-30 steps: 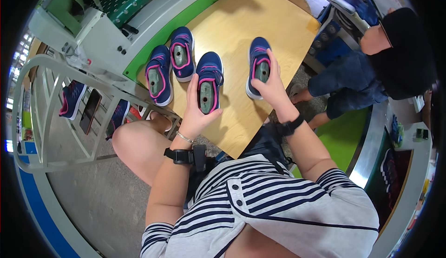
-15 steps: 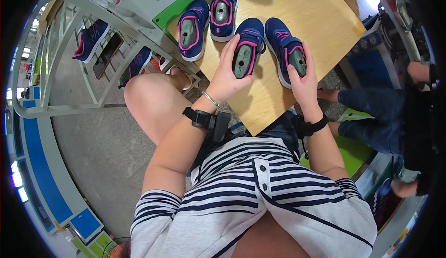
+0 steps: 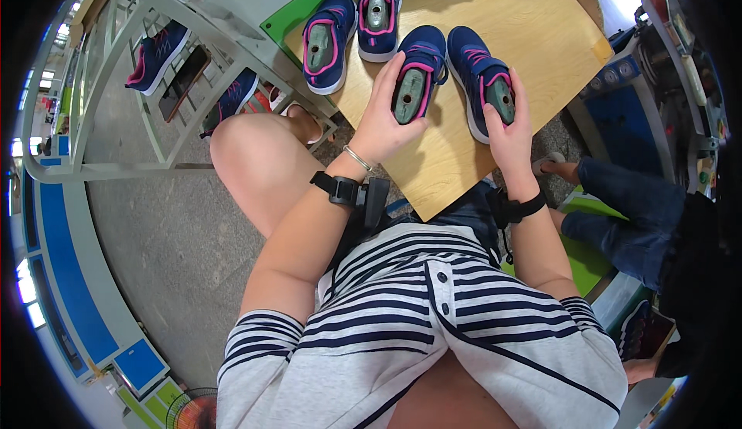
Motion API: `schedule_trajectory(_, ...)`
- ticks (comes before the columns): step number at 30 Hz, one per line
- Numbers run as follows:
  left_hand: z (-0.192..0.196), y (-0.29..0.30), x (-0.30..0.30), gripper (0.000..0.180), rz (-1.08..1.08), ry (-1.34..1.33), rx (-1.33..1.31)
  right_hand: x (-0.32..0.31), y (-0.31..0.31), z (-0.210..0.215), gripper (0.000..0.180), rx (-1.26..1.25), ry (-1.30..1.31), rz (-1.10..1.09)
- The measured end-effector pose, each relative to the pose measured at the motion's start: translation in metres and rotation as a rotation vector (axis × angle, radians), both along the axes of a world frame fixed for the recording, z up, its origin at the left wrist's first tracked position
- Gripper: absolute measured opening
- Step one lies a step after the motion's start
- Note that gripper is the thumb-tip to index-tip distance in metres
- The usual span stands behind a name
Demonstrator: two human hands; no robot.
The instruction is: Placing finished shoes onto a conveyor belt of a drying or cooling machine.
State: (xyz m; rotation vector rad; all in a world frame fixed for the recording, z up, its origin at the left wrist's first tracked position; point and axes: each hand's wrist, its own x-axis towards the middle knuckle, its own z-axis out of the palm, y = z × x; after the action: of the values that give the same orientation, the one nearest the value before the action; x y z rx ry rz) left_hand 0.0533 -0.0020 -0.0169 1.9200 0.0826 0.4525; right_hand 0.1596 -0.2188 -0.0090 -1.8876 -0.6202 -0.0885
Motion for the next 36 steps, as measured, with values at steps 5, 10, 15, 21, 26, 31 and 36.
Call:
schedule_trajectory(5,-0.003,0.001,0.000,0.103,0.003,-0.004,0.007,0.002,0.000,-0.004,0.064,0.025,0.021,0.000)
schedule_trajectory(10,0.036,0.000,0.010,0.094,0.043,0.119,-0.368,0.001,-0.006,-0.006,0.064,-0.007,-0.054,-0.016)
schedule_trajectory(15,0.137,0.039,0.031,0.077,0.089,0.092,-1.091,-0.001,-0.005,-0.004,0.063,0.008,-0.024,0.002)
schedule_trajectory(21,0.230,0.109,0.124,0.087,0.144,-0.466,-0.532,-0.002,-0.003,0.006,0.065,-0.007,0.020,-0.010)
schedule_trajectory(26,0.218,0.182,0.224,0.094,0.937,-0.315,0.395,0.000,-0.004,0.006,0.064,-0.074,-0.024,-0.009)
schedule_trajectory(31,0.207,0.225,0.239,0.085,1.007,-0.142,0.531,-0.006,-0.002,0.013,0.077,-0.036,0.205,-0.018)
schedule_trajectory(36,0.174,0.171,0.150,0.046,0.399,-0.275,-0.237,0.015,-0.001,0.036,0.091,-0.142,0.296,-0.069)
